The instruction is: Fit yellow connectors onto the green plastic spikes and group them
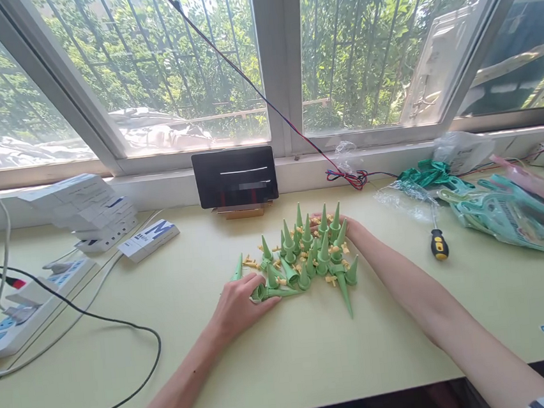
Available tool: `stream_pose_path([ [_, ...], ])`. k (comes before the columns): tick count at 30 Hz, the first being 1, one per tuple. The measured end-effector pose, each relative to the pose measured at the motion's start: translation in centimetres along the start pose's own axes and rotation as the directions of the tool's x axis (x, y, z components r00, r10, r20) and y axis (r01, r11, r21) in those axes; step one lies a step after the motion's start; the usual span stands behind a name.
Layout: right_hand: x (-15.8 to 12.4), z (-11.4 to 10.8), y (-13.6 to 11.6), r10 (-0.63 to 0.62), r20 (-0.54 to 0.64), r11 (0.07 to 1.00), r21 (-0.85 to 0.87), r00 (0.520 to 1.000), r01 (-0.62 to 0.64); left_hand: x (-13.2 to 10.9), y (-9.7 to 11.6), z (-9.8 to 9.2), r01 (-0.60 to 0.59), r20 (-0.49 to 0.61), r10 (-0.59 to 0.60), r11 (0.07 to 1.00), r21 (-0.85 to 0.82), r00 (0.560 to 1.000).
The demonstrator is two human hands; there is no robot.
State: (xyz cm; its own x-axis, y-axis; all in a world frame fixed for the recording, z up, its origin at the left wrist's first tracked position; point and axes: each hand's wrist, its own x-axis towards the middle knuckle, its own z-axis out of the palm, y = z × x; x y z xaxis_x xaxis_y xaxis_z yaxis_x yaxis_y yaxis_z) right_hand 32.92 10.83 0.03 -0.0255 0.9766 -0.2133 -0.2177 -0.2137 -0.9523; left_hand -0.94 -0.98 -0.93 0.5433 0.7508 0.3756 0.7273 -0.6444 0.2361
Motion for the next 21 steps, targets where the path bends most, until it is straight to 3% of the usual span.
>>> stream_pose_path([
  [4,-0.5,-0.9,-0.8,0.015,-0.153,0.998,0.060,0.988,-0.006,0.1,0.0,-0.3,-0.005,-0.020,0.003,0.998,-0.066,1.000],
  [7,-1.7,-2.2,-1.9,-0.089,-0.383,0.989,0.076,0.919,0.128,0.3,0.0,-0.8,0.004,-0.055,-0.012,0.988,-0.153,0.998],
  [10,-3.9,-3.0,-3.6,-0.228,-0.633,0.952,0.013,0.740,0.305,0.4,-0.3,-1.2,-0.005,-0.133,-0.026,0.972,-0.234,0.991],
  [13,-7.1,-1.9,-5.2,-0.412,-0.746,0.864,-0.138,0.523,0.485,0.9,-0.6,-1.7,-0.014,-0.262,-0.060,0.962,-0.274,0.963],
  [14,-8.3,-0.9,-5.5,-0.571,-0.735,0.751,-0.290,0.365,0.593,1.2,-0.7,-1.9,-0.001,-0.309,-0.089,0.959,-0.282,0.947],
  [15,-9.4,0.4,-5.7,-0.691,-0.678,0.636,-0.407,0.250,0.655,1.6,-0.6,-2.2,0.021,-0.364,-0.128,0.958,-0.286,0.923],
  [16,-10.5,1.9,-5.8,-0.770,-0.613,0.540,-0.476,0.178,0.694,2.0,-0.5,-2.5,0.040,-0.409,-0.160,0.957,-0.287,0.898],
  [18,-12.3,5.3,-5.4,-0.863,-0.488,0.403,-0.509,0.131,0.761,3.1,-0.2,-3.3,0.058,-0.472,-0.193,0.957,-0.284,0.860],
  [21,-13.8,10.0,-3.8,-0.946,-0.307,0.259,-0.512,0.107,0.819,4.5,0.3,-4.0,-0.023,-0.499,-0.114,0.965,-0.261,0.859],
])
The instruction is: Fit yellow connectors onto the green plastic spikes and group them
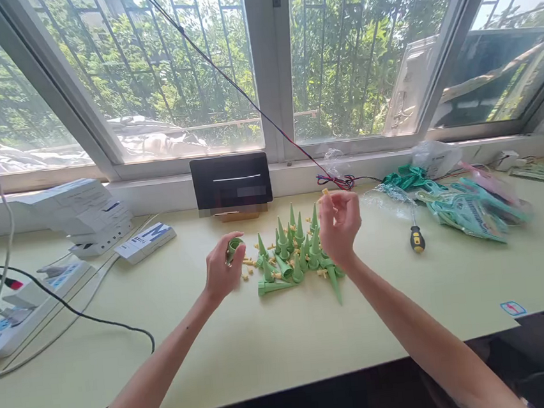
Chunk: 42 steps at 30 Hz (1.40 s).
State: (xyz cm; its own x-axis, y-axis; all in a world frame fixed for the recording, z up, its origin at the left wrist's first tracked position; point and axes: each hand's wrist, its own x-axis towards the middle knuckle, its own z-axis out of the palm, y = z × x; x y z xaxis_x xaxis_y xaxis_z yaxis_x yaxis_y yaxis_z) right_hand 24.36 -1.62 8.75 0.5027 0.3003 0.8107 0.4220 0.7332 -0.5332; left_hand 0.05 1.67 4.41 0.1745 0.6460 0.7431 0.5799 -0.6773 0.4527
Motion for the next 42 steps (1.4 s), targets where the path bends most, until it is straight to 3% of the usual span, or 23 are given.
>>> stream_pose_path([
  [2,-2.4,1.3,-1.1,-0.076,0.077,0.997,0.026,0.994,0.074,0.2,0.0,0.3,-0.046,0.007,0.046,0.999,-0.028,0.999],
  [6,-7.5,2.2,-1.8,-0.189,0.276,0.982,0.076,0.942,0.175,-1.4,-0.8,0.9,0.024,0.003,-0.023,0.984,-0.178,1.000],
  [9,-10.8,2.0,-1.9,-0.217,0.455,0.976,0.114,0.864,0.185,-2.8,-0.9,0.9,0.075,0.004,-0.076,0.965,-0.252,0.997],
  [13,-13.2,1.8,-2.1,-0.184,0.527,0.982,0.127,0.830,0.137,-3.1,0.0,0.7,0.199,0.081,-0.182,0.906,-0.373,0.980],
  [17,-13.8,1.8,-2.2,-0.112,0.524,0.992,0.112,0.845,0.062,-2.8,0.6,0.8,0.399,0.241,-0.317,0.750,-0.527,0.917],
  [22,-13.6,1.6,-2.1,-0.030,0.491,0.997,0.076,0.871,-0.009,-2.9,0.6,1.1,0.507,0.339,-0.379,0.602,-0.616,0.861],
  [26,-13.5,1.6,-1.9,0.045,0.483,0.995,0.058,0.874,-0.084,-2.9,1.0,1.2,0.520,0.359,-0.377,0.579,-0.628,0.854],
  [31,-13.6,1.6,-1.5,0.137,0.521,0.979,0.060,0.842,-0.196,-3.1,1.5,1.3,0.599,0.454,-0.391,0.517,-0.611,0.801],
  [35,-13.6,1.6,-1.4,0.207,0.535,0.962,0.043,0.819,-0.271,-3.4,1.4,1.5,0.614,0.492,-0.368,0.487,-0.621,0.789],
  [42,-13.0,1.4,-1.6,0.121,0.577,0.988,0.010,0.808,-0.155,-3.5,1.6,1.5,0.624,0.500,-0.373,0.465,-0.628,0.782],
])
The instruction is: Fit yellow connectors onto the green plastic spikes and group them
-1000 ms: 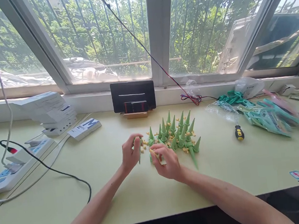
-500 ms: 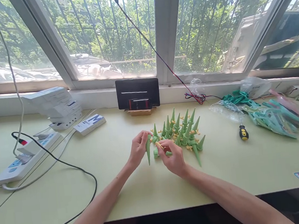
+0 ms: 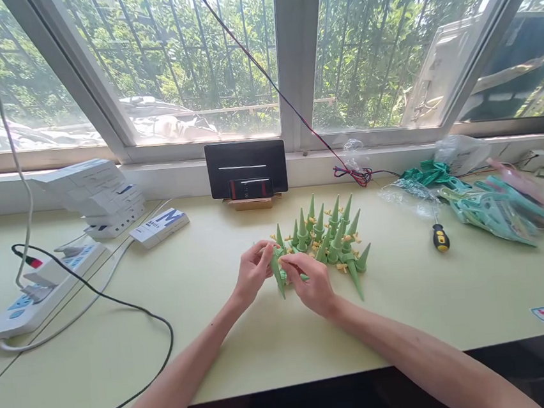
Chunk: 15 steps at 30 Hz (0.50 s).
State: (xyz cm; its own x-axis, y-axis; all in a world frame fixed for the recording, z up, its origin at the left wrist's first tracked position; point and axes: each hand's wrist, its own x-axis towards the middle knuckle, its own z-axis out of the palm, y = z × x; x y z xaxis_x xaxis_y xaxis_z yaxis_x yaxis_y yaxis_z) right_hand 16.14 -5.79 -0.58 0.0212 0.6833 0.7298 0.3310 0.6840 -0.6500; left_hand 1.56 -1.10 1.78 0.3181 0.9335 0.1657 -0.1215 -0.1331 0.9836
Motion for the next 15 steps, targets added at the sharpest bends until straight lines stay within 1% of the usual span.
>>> stream_pose_path([
  [6,-0.05,0.06,0.11,0.060,-0.033,0.997,0.055,0.998,-0.058,-0.13,0.24,0.35,-0.014,-0.024,0.015,1.000,0.008,1.000],
  [11,0.20,-0.14,-0.09,0.081,-0.047,0.997,0.010,0.996,-0.081,-0.12,0.10,0.40,-0.039,-0.034,0.041,0.999,0.034,0.999],
  [15,0.24,-0.18,-0.39,0.070,-0.060,0.997,-0.031,0.996,-0.072,-0.21,0.01,0.14,-0.108,-0.101,0.126,0.980,0.166,0.987],
])
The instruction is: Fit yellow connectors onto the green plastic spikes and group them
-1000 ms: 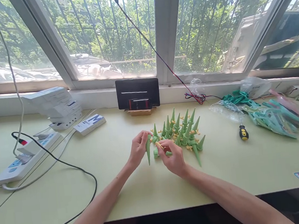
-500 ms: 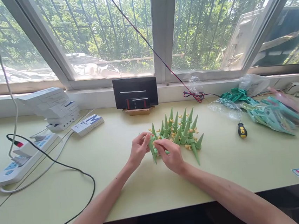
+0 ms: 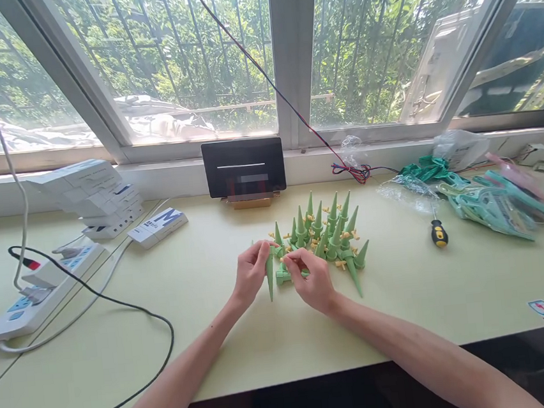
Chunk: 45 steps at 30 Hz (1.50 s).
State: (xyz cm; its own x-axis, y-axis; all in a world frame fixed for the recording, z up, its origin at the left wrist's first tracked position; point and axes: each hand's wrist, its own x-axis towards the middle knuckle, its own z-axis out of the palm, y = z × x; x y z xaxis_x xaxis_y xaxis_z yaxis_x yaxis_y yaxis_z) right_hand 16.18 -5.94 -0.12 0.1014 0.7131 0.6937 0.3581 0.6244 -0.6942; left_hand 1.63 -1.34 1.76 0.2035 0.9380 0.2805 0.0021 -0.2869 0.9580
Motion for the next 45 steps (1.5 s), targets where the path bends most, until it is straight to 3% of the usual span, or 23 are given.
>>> stream_pose_path([
  [4,-0.18,0.15,-0.11,0.009,0.033,1.000,-0.012,0.999,-0.009,-0.12,0.19,-0.01,-0.087,-0.062,0.097,0.985,0.146,0.993],
  [8,-0.38,0.26,0.08,0.028,0.066,0.999,-0.016,0.997,-0.027,-0.36,0.27,0.18,-0.122,-0.062,0.136,0.975,0.184,0.989],
  [20,-0.46,0.35,0.11,0.118,0.127,0.988,0.088,0.985,-0.130,-0.76,0.23,0.07,-0.034,0.033,0.036,0.998,-0.050,0.999],
  [28,-0.45,0.59,0.04,0.051,0.184,0.989,0.129,0.982,-0.075,-0.67,0.22,0.18,-0.037,0.044,0.039,0.998,-0.047,0.998],
  [39,-0.40,0.37,0.16,0.080,0.174,0.993,0.074,0.981,-0.094,-0.54,0.17,-0.11,-0.061,-0.025,0.060,0.996,-0.067,0.998],
  [45,-0.57,0.68,0.58,0.103,0.214,0.983,0.129,0.971,-0.132,-0.56,-0.17,-0.26,-0.062,-0.002,0.062,0.993,-0.096,0.998],
])
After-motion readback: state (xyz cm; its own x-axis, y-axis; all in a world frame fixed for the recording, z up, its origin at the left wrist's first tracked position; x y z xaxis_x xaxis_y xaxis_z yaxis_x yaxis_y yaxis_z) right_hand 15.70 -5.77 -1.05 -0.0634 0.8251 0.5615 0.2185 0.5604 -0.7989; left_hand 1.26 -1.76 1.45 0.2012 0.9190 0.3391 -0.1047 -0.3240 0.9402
